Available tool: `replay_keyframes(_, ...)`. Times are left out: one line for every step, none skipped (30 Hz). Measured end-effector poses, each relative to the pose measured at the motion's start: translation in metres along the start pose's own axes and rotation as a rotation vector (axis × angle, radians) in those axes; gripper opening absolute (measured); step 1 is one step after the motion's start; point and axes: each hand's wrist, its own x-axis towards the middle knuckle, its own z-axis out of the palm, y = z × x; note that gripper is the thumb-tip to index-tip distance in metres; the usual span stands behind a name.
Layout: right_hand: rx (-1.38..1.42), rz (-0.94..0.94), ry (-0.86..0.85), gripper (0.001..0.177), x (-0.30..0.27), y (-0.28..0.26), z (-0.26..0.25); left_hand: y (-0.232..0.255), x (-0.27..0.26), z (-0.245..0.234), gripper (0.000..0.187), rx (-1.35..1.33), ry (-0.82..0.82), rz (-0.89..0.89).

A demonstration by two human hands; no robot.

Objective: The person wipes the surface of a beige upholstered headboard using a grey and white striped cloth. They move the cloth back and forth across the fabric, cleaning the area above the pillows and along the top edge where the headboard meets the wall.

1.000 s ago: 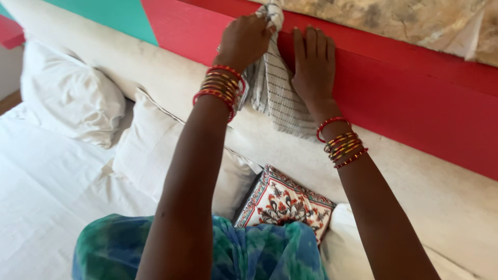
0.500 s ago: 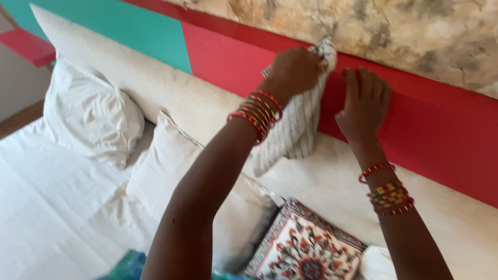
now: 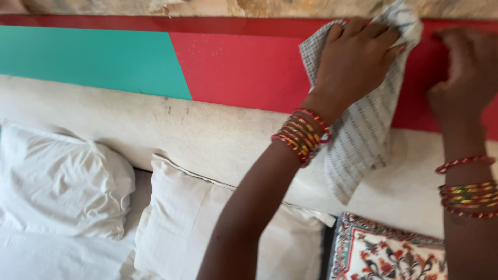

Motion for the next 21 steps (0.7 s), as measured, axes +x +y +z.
replay_keyframes(0.048,0.024,-0.008,0.064,-0.001,-0.002,0.000,0.000,-0.006,0.008,0.027,0.009,-0.042,0.000)
replay_keyframes(0.088,0.047,-0.022,0.062,-0.001,-0.006,0.000,0.000,-0.011,0.017,0.032,0.017,-0.084,0.000)
replay_keyframes(0.100,0.060,-0.025,0.061,0.001,-0.013,0.004,-0.001,-0.014,0.026,0.037,0.033,-0.121,0.001)
replay_keyframes(0.103,0.072,-0.032,0.059,0.004,-0.018,0.006,0.001,-0.017,0.035,0.039,0.016,-0.095,0.016)
replay_keyframes(0.094,0.078,-0.035,0.058,0.006,-0.023,0.008,0.002,-0.024,0.044,0.042,0.001,-0.068,0.027)
replay_keyframes(0.075,0.083,-0.041,0.056,0.008,-0.027,0.011,-0.004,-0.032,0.051,0.044,0.024,-0.061,0.054)
replay_keyframes(0.046,0.093,-0.045,0.055,0.007,-0.031,0.012,-0.009,-0.038,0.057,0.046,0.044,-0.052,0.085)
replay_keyframes(0.026,0.103,-0.049,0.053,0.008,-0.034,0.013,-0.019,-0.041,0.061,0.046,0.102,-0.062,0.130)
replay_keyframes(0.001,0.113,-0.048,0.052,0.009,-0.035,0.014,-0.029,-0.041,0.064,0.051,0.114,-0.100,0.175)
replay_keyframes(-0.019,0.121,-0.046,0.050,0.010,-0.036,0.014,-0.040,-0.039,0.064,0.056,0.126,-0.137,0.219)
replay_keyframes(-0.048,0.133,-0.043,0.049,0.013,-0.037,0.012,-0.065,-0.041,0.057,0.065,0.093,-0.201,0.258)
replay_keyframes(-0.073,0.138,-0.038,0.047,0.017,-0.038,0.012,-0.092,-0.046,0.045,0.065,0.121,-0.244,0.274)
replay_keyframes(-0.097,0.142,-0.039,0.046,0.022,-0.040,0.012,-0.123,-0.053,0.030,0.066,0.151,-0.291,0.285)
replay_keyframes(-0.119,0.146,-0.037,0.045,0.026,-0.043,0.012,-0.155,-0.061,0.013,0.067,0.190,-0.311,0.243)
replay_keyframes(-0.141,0.144,-0.041,0.043,0.030,-0.045,0.009,-0.191,-0.076,-0.010,0.072,-0.009,-0.250,0.175)
replay_keyframes(-0.159,0.146,-0.047,0.042,0.033,-0.048,0.004,-0.231,-0.084,-0.033,0.062,-0.053,-0.380,0.055)
replay_keyframes(-0.167,0.146,-0.066,0.040,0.035,-0.055,0.006,-0.267,-0.099,-0.055,0.064,0.075,-0.351,0.001)
replay_keyframes(-0.173,0.143,-0.083,0.039,0.038,-0.061,0.008,-0.304,-0.114,-0.080,0.060,0.132,-0.334,-0.093)
replay_keyframes(-0.175,0.141,-0.081,0.037,0.042,-0.070,0.012,-0.333,-0.129,-0.108,0.052,0.301,-0.248,-0.091)
replay_keyframes(-0.173,0.142,-0.078,0.036,0.043,-0.080,0.013,-0.355,-0.142,-0.133,0.045,0.469,-0.161,-0.087)
replay_keyframes(-0.172,0.147,-0.084,0.034,0.044,-0.090,0.018,-0.379,-0.152,-0.157,0.045,0.517,-0.144,-0.085)
